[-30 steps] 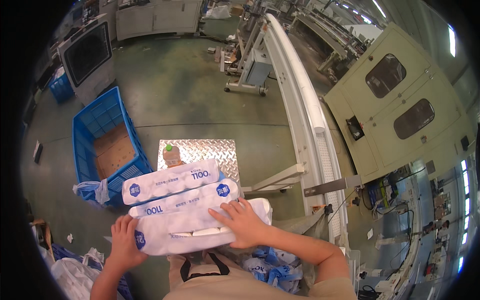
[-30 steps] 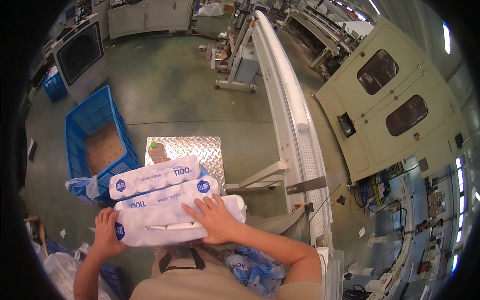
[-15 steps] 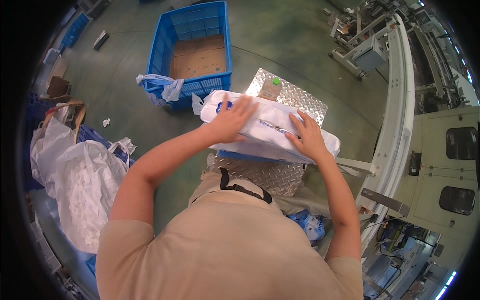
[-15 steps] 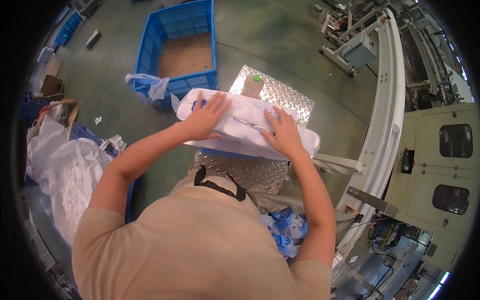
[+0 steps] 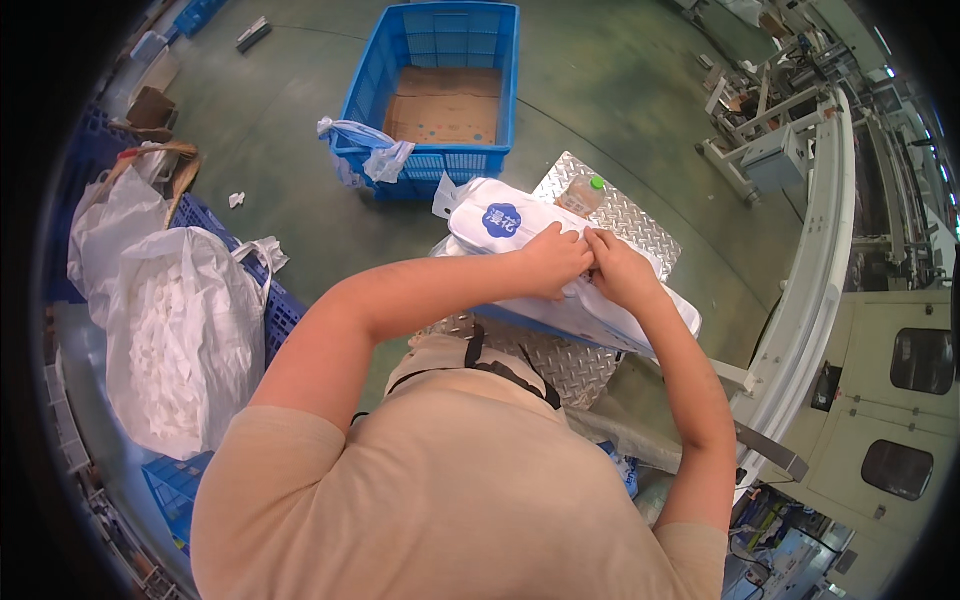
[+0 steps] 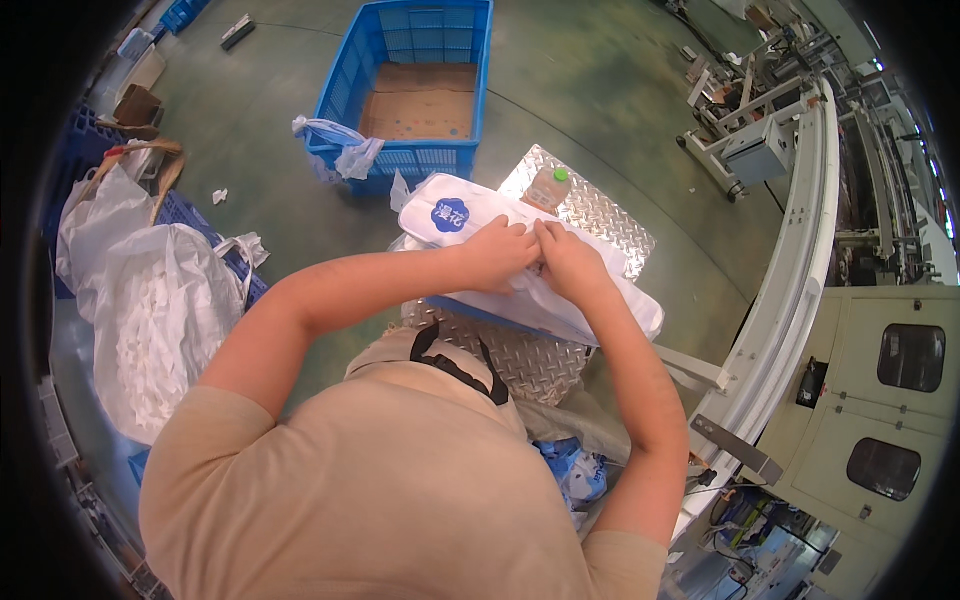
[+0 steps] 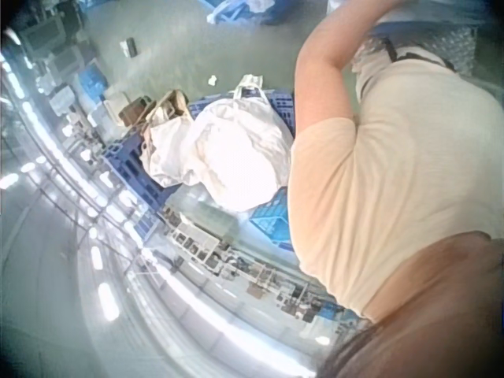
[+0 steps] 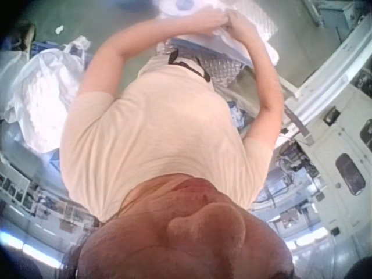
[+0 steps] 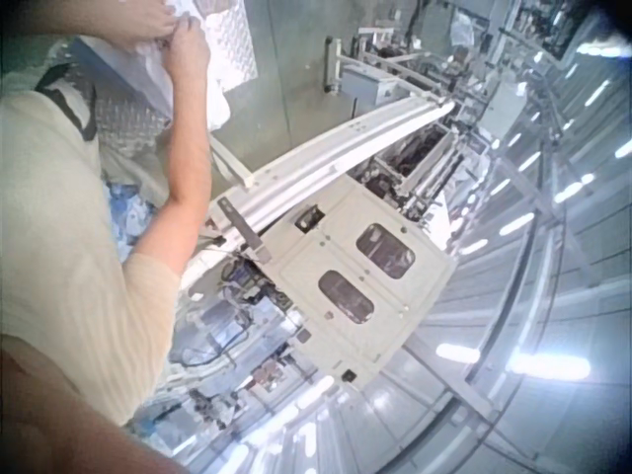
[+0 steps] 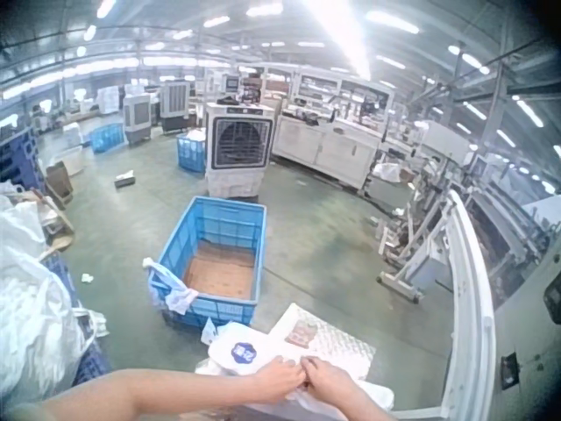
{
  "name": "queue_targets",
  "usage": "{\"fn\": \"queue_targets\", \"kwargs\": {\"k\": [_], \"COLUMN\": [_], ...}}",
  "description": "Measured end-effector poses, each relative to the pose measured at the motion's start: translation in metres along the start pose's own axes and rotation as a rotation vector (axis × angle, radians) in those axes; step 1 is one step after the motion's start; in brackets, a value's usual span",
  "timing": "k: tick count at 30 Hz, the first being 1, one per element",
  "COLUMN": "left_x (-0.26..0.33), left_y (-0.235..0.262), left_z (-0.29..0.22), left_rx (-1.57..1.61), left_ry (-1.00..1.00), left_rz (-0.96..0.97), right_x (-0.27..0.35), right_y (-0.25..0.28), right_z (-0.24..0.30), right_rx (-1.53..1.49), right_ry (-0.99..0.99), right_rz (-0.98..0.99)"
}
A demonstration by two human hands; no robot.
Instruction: The person takes individual rolls of toilet paper from a large bag and places them into a plastic outer packaging sleeve on a metal table, eventually lifting the filled pack.
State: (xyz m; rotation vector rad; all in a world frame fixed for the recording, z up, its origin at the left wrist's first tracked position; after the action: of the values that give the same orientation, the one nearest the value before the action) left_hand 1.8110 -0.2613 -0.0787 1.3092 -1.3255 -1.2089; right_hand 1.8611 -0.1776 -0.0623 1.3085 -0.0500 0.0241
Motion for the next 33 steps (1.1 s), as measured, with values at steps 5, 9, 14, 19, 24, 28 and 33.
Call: {"fn": "queue_targets", "kwargs": {"k": [5, 9, 14, 19, 24, 28, 33], "left_x": [0.003, 0.031, 0.105, 0.106, 0.077, 0.037, -0.005], "left_y": [0.011, 0.009, -0.02, -0.018, -0.006, 0.017, -0.008], "left_z": [-0.01, -0.008, -0.037, -0.044, -0.024, -0.005, -0.005], "left_rx": [-0.044, 0.073, 0.219, 0.265, 0.381, 0.444, 0.11], "left_ry": [-0.184, -0.174, -0.024, 0.027, 0.166, 0.089, -0.096], "left_rz": [-0.136, -0.183, -0.083, -0.114, 0.098, -0.013, 0.086], "right_x": [0.002, -0.008, 0.01, -0.006, 0.003, 0.045, 0.079], "right_y": [-0.008, -0.017, 0.005, 0.003, 0.014, 0.033, -0.021], "right_z": [-0.013, -0.03, -0.11, -0.101, -0.073, -0.011, 0.016], "right_rx": [0.159, 0.198, 0.191, 0.113, 0.085, -0.132, 0.069], "right_ry": [-0.068, -0.163, -0.513, -0.457, -0.424, -0.283, -0.313], "right_rz": [-0.045, -0.147, -0.151, -0.232, -0.367, -0.571, -0.208]}}
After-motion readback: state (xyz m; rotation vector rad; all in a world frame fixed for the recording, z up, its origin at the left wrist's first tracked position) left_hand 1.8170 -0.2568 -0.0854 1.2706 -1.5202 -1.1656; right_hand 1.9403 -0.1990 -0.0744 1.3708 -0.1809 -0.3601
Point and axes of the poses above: each hand's wrist, its own x-axis away from the middle knuckle, its own y-axis out of the back of the hand, z = x × y, the point moved 6 cm from there along -x, towards the middle knuckle, and after that the axes turned 2 degrees about y, right-handed, at the moved point
